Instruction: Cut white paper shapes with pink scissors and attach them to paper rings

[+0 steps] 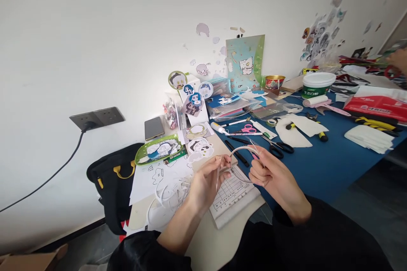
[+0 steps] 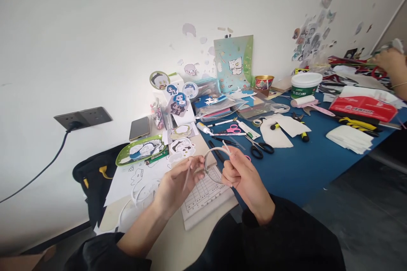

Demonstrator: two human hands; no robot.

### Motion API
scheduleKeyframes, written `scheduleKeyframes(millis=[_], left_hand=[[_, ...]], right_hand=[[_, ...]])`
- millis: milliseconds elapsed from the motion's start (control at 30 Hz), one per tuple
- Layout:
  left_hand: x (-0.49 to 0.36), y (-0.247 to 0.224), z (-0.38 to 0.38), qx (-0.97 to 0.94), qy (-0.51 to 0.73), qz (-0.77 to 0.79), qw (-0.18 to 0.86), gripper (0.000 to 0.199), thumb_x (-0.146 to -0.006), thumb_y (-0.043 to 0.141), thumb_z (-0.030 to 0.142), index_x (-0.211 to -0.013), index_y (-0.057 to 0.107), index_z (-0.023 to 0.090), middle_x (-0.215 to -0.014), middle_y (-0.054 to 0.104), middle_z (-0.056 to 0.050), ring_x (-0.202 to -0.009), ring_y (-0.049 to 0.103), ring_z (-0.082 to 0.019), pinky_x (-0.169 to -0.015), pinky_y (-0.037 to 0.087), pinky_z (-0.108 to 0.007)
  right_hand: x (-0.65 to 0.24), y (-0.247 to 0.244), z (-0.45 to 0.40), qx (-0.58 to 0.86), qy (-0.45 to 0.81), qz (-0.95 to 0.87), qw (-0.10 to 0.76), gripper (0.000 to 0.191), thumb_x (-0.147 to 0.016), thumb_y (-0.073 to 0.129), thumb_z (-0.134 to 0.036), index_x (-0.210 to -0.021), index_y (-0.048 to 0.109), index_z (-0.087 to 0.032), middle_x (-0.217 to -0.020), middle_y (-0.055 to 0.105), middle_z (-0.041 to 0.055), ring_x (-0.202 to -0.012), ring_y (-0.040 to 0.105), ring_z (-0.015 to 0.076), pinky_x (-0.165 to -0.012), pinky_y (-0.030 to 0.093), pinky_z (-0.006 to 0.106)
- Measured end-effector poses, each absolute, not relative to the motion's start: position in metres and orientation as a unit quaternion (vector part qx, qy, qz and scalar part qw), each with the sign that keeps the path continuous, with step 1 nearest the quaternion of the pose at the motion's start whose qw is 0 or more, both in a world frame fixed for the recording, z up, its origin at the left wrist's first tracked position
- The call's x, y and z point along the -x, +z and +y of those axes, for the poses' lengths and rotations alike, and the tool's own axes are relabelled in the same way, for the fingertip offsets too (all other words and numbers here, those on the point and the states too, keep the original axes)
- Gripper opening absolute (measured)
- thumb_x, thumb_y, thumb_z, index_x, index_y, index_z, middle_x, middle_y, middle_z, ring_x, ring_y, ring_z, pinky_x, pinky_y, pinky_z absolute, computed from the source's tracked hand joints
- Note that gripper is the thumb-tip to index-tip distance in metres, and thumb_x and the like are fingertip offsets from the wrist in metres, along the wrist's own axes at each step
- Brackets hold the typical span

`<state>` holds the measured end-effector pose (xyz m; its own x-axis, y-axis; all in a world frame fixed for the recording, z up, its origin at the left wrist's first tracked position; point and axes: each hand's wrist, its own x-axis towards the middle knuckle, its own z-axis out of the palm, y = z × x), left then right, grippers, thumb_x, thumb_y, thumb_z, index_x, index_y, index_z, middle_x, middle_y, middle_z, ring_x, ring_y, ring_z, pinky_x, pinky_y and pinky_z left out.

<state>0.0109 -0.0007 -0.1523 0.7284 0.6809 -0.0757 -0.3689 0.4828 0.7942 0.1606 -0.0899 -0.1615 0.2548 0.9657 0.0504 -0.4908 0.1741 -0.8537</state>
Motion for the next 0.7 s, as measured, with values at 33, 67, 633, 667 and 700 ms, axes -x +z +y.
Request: scheduleKeyframes(millis=[33, 67, 633, 667, 700], left_hand=[[-0.011, -0.151, 0.0, -0.384, 0.305, 0.186, 0.852, 0.016, -0.076, 0.058, 0.02, -0.061, 0.057, 0.015, -0.084, 0.053, -0.004, -0.08, 0.049, -0.015, -0.068, 0.042, -0.025], [-0.01, -0.15, 0.0, -0.368, 0.297, 0.18, 0.863, 0.015, -0.076, 0.058, 0.019, -0.061, 0.054, 0.016, -0.078, 0.05, -0.003, -0.074, 0.047, -0.014, -0.065, 0.042, -0.025], [-0.006, -0.144, -0.009, -0.326, 0.099, 0.16, 0.926, 0.02, -0.068, 0.061, 0.023, -0.059, 0.044, 0.018, -0.053, 0.026, 0.006, -0.046, 0.02, -0.008, -0.048, 0.02, -0.025], [-0.006, -0.145, -0.009, -0.328, 0.092, 0.16, 0.926, 0.02, -0.069, 0.061, 0.026, -0.058, 0.046, 0.017, -0.052, 0.028, 0.006, -0.046, 0.022, -0.007, -0.048, 0.021, -0.025], [-0.007, -0.147, -0.009, -0.334, 0.092, 0.159, 0.924, 0.021, -0.072, 0.059, 0.03, -0.059, 0.048, 0.017, -0.052, 0.031, 0.005, -0.046, 0.026, -0.008, -0.048, 0.024, -0.025]], right_hand=[[-0.16, -0.161, -0.091, 0.382, 0.501, -0.311, 0.711, 0.022, -0.086, 0.058, -0.041, -0.099, 0.055, -0.024, -0.054, 0.016, -0.0101, -0.046, 0.013, 0.009, -0.044, 0.024, 0.024], [-0.159, -0.16, -0.092, 0.387, 0.478, -0.306, 0.727, 0.021, -0.085, 0.06, -0.04, -0.098, 0.056, -0.024, -0.054, 0.019, -0.0098, -0.046, 0.014, 0.0089, -0.044, 0.025, 0.024], [-0.13, -0.141, -0.08, 0.537, 0.32, -0.481, 0.615, 0.034, -0.072, 0.071, -0.021, -0.097, 0.048, -0.025, -0.082, 0.065, -0.0017, -0.068, 0.056, 0.0144, -0.065, 0.043, 0.028], [-0.13, -0.141, -0.079, 0.538, 0.33, -0.471, 0.617, 0.033, -0.071, 0.071, -0.021, -0.096, 0.049, -0.025, -0.078, 0.065, -0.0028, -0.065, 0.056, 0.014, -0.063, 0.044, 0.028], [-0.131, -0.14, -0.078, 0.538, 0.338, -0.455, 0.624, 0.032, -0.071, 0.071, -0.021, -0.095, 0.049, -0.024, -0.075, 0.064, -0.0038, -0.061, 0.057, 0.0132, -0.061, 0.044, 0.027]])
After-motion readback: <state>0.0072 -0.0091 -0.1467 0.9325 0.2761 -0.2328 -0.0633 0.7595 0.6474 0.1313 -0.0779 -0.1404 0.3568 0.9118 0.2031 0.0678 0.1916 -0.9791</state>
